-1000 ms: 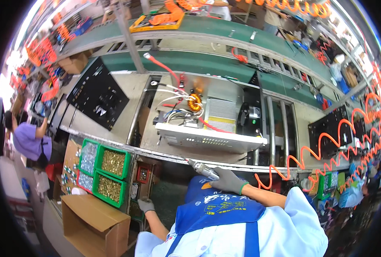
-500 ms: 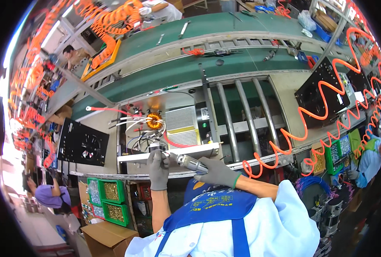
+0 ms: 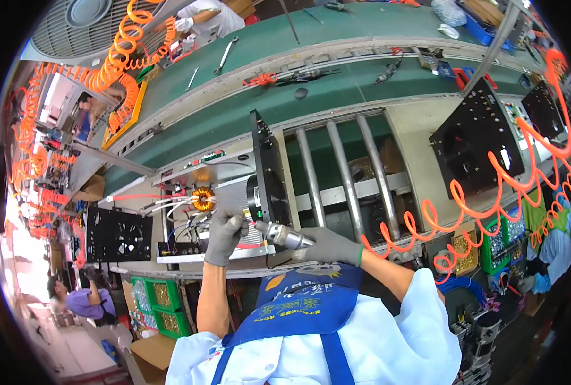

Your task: The person assembles an electronic device on a workbench. They place a metal plate with a copper coil onto a chassis, then use a pneumatic screwdriver to secure a black side panel with multiple screws. The person repeatedly picks up screws from a green bin and fastens them into the device.

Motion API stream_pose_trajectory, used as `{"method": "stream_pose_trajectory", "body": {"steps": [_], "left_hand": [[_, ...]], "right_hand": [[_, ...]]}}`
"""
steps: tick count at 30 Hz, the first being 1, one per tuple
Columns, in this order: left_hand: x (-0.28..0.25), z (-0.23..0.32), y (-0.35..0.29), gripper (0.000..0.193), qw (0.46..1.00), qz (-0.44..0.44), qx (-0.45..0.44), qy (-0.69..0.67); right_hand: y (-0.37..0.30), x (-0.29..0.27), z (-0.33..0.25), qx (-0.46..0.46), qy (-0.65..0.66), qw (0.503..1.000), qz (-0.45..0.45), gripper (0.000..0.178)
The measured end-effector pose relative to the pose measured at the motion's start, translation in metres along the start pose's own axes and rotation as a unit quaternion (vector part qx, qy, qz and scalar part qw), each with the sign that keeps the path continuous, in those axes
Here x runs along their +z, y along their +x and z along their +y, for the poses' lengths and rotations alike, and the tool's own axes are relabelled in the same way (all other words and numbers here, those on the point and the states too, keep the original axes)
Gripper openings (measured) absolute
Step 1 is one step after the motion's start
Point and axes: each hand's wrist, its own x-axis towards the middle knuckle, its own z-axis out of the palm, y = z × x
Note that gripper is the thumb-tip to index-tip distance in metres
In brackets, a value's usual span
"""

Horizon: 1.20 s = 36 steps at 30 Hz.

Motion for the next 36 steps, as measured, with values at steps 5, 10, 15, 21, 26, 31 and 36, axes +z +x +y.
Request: {"method": "stream_pose_trajectory", "body": {"steps": [5, 10, 15, 21, 26, 31, 36], "left_hand": [[0.011, 0.008, 0.041, 0.025, 0.998, 0.028, -0.042, 0.023], [-0.011, -0.003, 0.082, 0.033, 0.993, -0.084, -0.035, -0.079], [-0.002, 0.002, 0.122, 0.035, 0.992, -0.102, -0.051, -0.043], [0.004, 0.011, 0.169, 0.037, 0.967, -0.009, -0.088, 0.239], [-0.034, 0.011, 0.219, 0.026, 0.796, 0.115, 0.281, 0.523], [-0.053, -0.01, 0.261, 0.022, 0.752, 0.082, 0.277, 0.593], [-0.06, -0.024, 0.272, 0.025, 0.715, 0.079, 0.263, 0.643]], "right_hand": [[0.025, -0.012, 0.012, -0.078, -0.104, 0.98, 0.148, 0.061], [0.04, -0.053, -0.012, 0.013, 0.013, 0.999, 0.04, 0.054], [0.069, -0.08, 0.017, -0.155, -0.106, 0.973, 0.133, 0.053], [0.091, -0.124, -0.009, -0.038, -0.2, 0.954, 0.219, 0.054], [0.123, -0.167, -0.03, -0.005, -0.325, 0.919, 0.225, 0.051], [0.148, -0.188, -0.031, -0.028, -0.354, 0.914, 0.198, 0.052], [0.158, -0.2, -0.044, -0.003, -0.404, 0.899, 0.17, 0.052]]}}
